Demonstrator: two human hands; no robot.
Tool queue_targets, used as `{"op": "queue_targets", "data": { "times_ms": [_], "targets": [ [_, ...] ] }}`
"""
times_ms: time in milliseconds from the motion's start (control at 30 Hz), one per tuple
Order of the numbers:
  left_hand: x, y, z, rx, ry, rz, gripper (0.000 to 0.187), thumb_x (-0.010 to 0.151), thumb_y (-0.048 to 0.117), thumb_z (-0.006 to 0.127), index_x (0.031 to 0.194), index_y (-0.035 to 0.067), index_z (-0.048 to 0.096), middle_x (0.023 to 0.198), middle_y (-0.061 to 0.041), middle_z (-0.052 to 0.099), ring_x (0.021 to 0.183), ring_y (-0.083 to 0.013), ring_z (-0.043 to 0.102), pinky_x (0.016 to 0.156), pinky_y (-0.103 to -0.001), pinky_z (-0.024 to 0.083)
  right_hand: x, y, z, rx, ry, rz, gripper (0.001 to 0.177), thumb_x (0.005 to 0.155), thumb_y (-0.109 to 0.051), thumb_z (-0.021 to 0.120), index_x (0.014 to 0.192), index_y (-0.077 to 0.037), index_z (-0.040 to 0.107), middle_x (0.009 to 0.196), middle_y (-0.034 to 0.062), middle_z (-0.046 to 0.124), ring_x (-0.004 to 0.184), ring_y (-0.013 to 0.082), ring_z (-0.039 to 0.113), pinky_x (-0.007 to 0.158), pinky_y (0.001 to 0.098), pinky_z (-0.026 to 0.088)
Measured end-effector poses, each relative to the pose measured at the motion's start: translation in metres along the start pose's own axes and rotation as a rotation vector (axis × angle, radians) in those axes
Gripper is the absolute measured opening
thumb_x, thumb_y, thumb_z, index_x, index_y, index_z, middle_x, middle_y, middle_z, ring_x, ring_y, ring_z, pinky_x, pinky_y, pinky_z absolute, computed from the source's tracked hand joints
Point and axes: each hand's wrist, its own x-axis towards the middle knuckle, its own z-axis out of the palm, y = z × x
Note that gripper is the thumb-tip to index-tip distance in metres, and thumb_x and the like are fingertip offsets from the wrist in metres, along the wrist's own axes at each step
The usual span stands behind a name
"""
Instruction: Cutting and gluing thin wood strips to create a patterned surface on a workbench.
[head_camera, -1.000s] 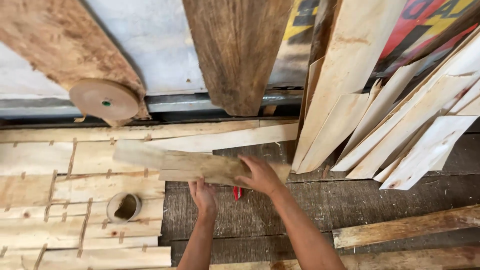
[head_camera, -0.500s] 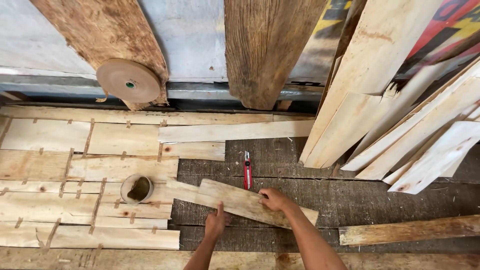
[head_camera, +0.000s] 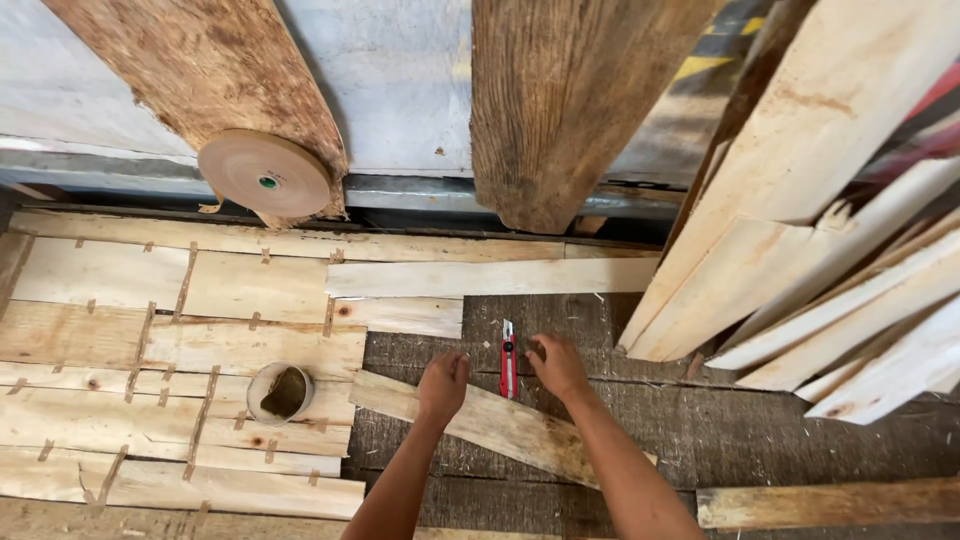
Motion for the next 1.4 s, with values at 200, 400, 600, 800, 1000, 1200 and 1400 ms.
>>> {"op": "queue_targets", "data": {
  "times_ms": [200,400,600,800,1000,1200,1400],
  "targets": [
    [0.052,0.001,0.012,0.258,0.033,0.043,0.039,0.096,0.026,0.063,0.134,0.017,0.064,0.150,-0.018,0.047,0.145,-0.0390,0.036,0.112,-0.063,0.031,0.073,-0.014,-0.015,-0.172,0.116,-0.088,0.055,0.091,-0.028,0.078,0.139,-0.011,0.059,0.144,0.0137,0.056,0.136,0.0329,0.050,0.118,0.0465,0.042],
    [0.075,-0.012,0.022,0.383,-0.071,-0.033,0.060,0.099,0.036,0.059,0.154,0.019,0.040,0.167,-0.019,0.018,0.155,-0.0403,0.012,0.122,-0.064,0.014,0.125,-0.043,-0.015,-0.306,0.032,-0.080,0.085,0.084,-0.036,0.082,0.154,-0.020,0.037,0.164,0.0118,0.032,0.152,0.0354,0.027,0.123,0.0527,0.026],
    [0.073,-0.017,0.028,0.396,-0.062,-0.064,0.060,0.100,0.037,0.057,0.155,0.021,0.039,0.169,-0.018,0.016,0.158,-0.0384,0.009,0.123,-0.065,0.012,0.153,-0.039,0.007,-0.369,-0.013,-0.107,0.104,0.078,-0.039,0.086,0.161,-0.021,0.026,0.166,0.0138,0.026,0.154,0.0350,0.020,0.125,0.0542,0.021],
    [0.078,-0.025,0.033,0.431,-0.061,-0.016,0.064,0.101,0.036,0.056,0.159,0.020,0.033,0.171,-0.019,0.009,0.158,-0.0395,0.006,0.122,-0.066,0.009,0.152,-0.027,0.004,-0.450,0.018,-0.166,0.099,0.078,-0.042,0.088,0.157,-0.016,0.035,0.155,0.0130,0.041,0.148,0.0346,0.033,0.125,0.0544,0.024],
    [0.087,-0.015,0.029,0.506,-0.108,-0.057,0.071,0.100,0.040,0.057,0.162,0.026,0.025,0.172,-0.016,0.003,0.158,-0.0372,0.005,0.122,-0.066,0.008,0.142,-0.003,-0.004,-0.438,0.058,-0.158,0.101,0.073,-0.044,0.092,0.155,-0.014,0.040,0.150,0.0172,0.044,0.143,0.0357,0.036,0.123,0.0549,0.027],
    [0.096,-0.018,0.038,0.526,-0.069,0.018,0.070,0.101,0.040,0.056,0.162,0.026,0.024,0.172,-0.015,0.004,0.158,-0.0373,0.005,0.122,-0.066,0.009,0.125,0.023,-0.038,-0.457,0.007,0.036,0.102,0.072,-0.035,0.093,0.156,-0.017,0.039,0.157,0.0161,0.038,0.150,0.0364,0.025,0.123,0.0642,0.018],
    [0.098,-0.012,0.049,0.581,-0.128,0.020,0.067,0.103,0.039,0.050,0.163,0.026,0.024,0.172,-0.013,0.006,0.159,-0.0360,0.002,0.124,-0.064,0.005,0.118,0.008,-0.042,-0.382,0.017,0.041,0.100,0.076,-0.039,0.090,0.156,-0.015,0.035,0.162,0.0143,0.033,0.154,0.0382,0.019,0.124,0.0643,0.013]
  ]
}}
